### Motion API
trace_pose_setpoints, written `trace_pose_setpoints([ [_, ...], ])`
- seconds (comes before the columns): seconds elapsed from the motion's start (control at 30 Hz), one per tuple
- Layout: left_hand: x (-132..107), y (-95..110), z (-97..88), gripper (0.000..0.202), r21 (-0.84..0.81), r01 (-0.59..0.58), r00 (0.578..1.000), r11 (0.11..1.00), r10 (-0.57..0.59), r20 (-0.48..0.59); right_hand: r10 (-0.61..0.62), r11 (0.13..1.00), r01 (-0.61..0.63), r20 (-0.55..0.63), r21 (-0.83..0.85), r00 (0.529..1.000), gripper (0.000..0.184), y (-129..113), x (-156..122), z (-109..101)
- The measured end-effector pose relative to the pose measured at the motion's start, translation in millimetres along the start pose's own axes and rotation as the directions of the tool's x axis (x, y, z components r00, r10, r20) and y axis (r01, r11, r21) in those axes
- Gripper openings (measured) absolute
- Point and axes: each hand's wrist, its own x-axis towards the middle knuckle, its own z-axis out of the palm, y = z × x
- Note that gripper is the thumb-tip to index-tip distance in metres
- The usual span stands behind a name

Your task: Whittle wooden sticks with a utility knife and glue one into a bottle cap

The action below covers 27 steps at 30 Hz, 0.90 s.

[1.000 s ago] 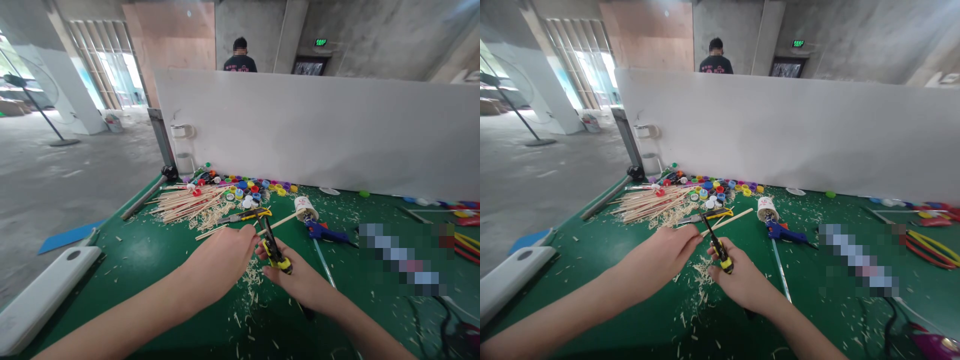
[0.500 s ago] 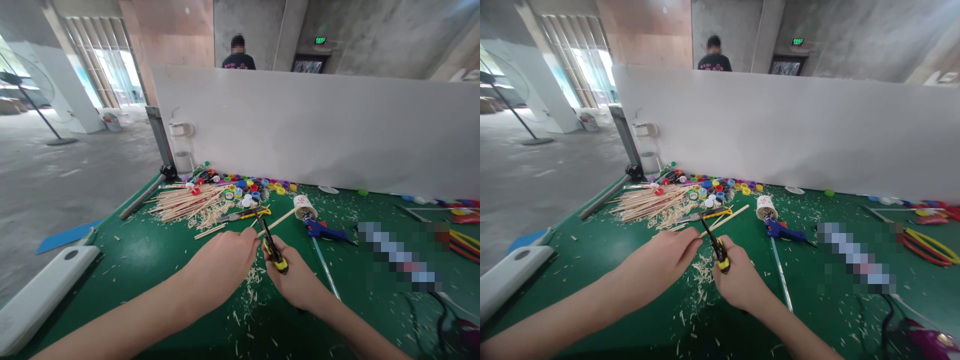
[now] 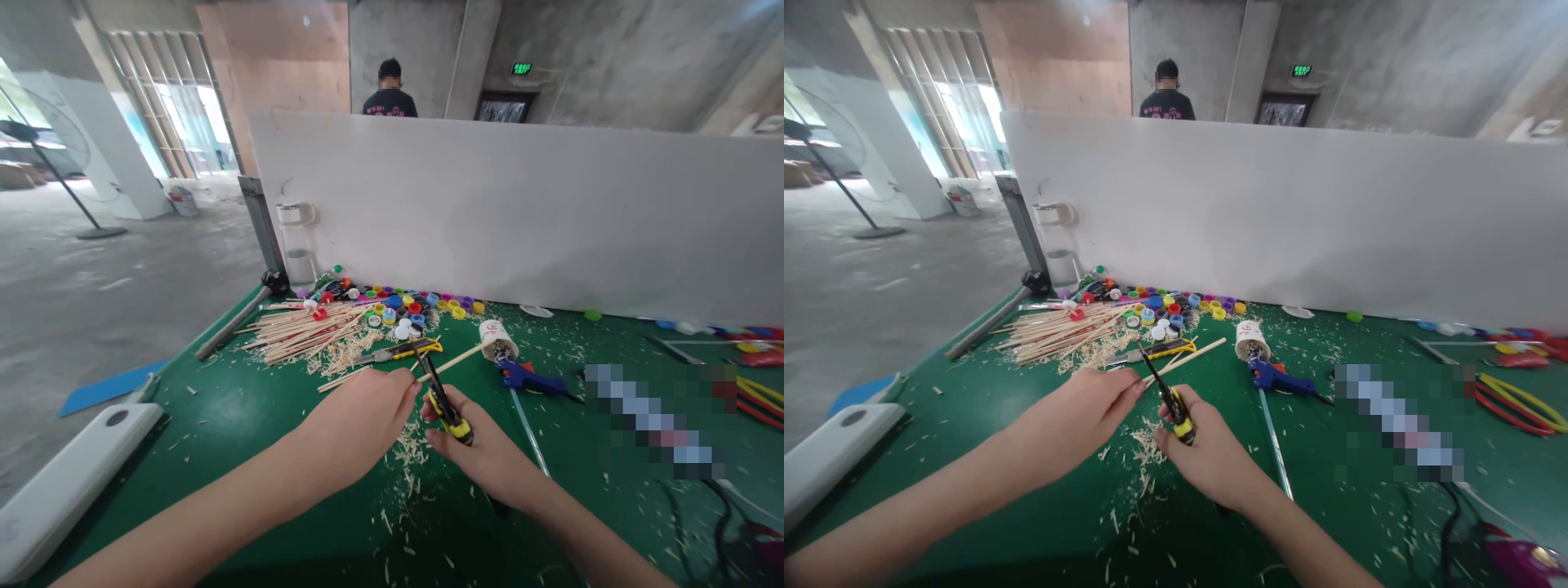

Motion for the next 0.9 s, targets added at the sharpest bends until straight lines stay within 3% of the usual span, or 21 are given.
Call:
trace_pose_setpoints([
  [0.2,-3,-3,5.8,0.046,-0.024,-0.044,0.997,0.999,0.046,0.063,-0.048,0.991,0.040,-0.066,-0.124,0.997,0.016,6,2,4],
  [0.37,-4,-8,18.1,0.036,0.060,-0.145,0.989,0.988,0.147,-0.022,-0.047,0.985,0.031,-0.096,-0.170,0.994,0.019,9,3,7],
  [0.57,1,-3,12.4,0.043,-0.062,-0.009,1.000,0.998,0.007,-0.017,0.000,0.995,-0.007,-0.077,-0.099,0.997,0.017,3,3,5],
  [0.7,2,-6,13.7,0.035,0.034,-0.064,0.994,0.997,0.066,-0.084,0.071,0.997,-0.071,-0.045,-0.003,0.996,0.022,-2,3,1],
  [0.9,2,-10,20.2,0.027,0.079,-0.099,0.989,0.992,0.106,-0.101,0.059,0.998,-0.059,-0.033,-0.004,0.998,0.023,-5,2,-2],
])
